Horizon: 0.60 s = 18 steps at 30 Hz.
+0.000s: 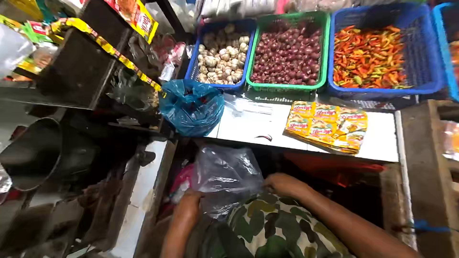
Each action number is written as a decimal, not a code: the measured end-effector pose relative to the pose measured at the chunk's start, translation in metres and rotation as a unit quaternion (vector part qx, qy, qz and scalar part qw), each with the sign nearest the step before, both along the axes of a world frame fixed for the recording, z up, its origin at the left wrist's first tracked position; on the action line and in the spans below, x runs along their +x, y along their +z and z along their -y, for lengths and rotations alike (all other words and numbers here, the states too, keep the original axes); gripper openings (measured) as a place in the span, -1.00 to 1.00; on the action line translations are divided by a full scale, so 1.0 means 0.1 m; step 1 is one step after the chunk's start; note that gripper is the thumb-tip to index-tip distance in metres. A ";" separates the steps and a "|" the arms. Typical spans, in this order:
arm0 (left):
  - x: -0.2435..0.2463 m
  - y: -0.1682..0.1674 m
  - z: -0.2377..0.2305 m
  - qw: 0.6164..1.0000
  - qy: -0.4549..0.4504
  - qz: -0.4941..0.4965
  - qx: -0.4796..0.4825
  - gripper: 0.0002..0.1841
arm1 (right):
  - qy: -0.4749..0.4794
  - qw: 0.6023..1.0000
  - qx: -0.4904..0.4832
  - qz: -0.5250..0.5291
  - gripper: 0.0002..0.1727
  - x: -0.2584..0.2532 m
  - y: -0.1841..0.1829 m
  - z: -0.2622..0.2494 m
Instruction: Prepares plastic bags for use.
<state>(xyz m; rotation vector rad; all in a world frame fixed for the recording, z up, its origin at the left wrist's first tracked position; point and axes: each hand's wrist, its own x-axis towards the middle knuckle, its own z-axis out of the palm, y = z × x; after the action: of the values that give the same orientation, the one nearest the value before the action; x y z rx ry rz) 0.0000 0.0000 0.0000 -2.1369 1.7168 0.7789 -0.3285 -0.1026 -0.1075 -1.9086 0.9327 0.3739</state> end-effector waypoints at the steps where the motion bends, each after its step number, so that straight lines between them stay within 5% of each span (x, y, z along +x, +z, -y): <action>1: -0.07 -0.04 -0.01 0.999 0.002 -0.012 -0.029 -0.68 | -0.046 0.998 -0.030 0.028 -0.64 -0.03 0.03 -0.10; 4: -0.35 -0.23 0.11 0.990 -0.003 -0.081 -0.118 -0.67 | -0.223 0.952 -0.177 0.114 -0.62 0.08 0.11 -0.33; 7: -0.69 -0.49 0.19 0.972 -0.056 -0.174 -0.149 -0.62 | -0.297 0.941 0.026 0.160 -0.33 0.37 0.09 -0.50; 9: -0.87 -0.73 0.03 0.959 -0.123 -0.216 -0.134 -0.65 | -0.333 0.899 0.196 0.207 -0.22 0.63 -0.12 -0.67; 11: -0.87 -1.01 -0.27 0.944 -0.197 -0.242 -0.109 -0.69 | -0.426 0.829 0.238 0.272 -0.41 0.88 -0.36 -0.97; 13: -0.67 -1.22 -0.68 0.917 -0.240 -0.291 -0.128 -0.62 | -0.511 0.766 0.181 0.347 -0.61 1.03 -0.54 -1.28; 16: -0.18 -1.34 -1.36 0.855 -0.116 -0.381 -0.333 -0.74 | -0.539 0.723 0.107 0.419 -0.64 1.00 -0.52 -1.65; 18: 0.26 -1.36 -1.57 0.827 0.006 -0.352 -0.439 -0.74 | -0.534 0.694 0.121 0.467 -0.70 0.95 -0.31 -1.85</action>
<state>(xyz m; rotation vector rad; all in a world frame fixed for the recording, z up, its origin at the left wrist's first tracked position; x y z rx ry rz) 0.0258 0.1573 -0.1360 -2.5783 2.8965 0.9885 -0.2335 0.0820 -0.1387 -0.7886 0.9918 -1.0412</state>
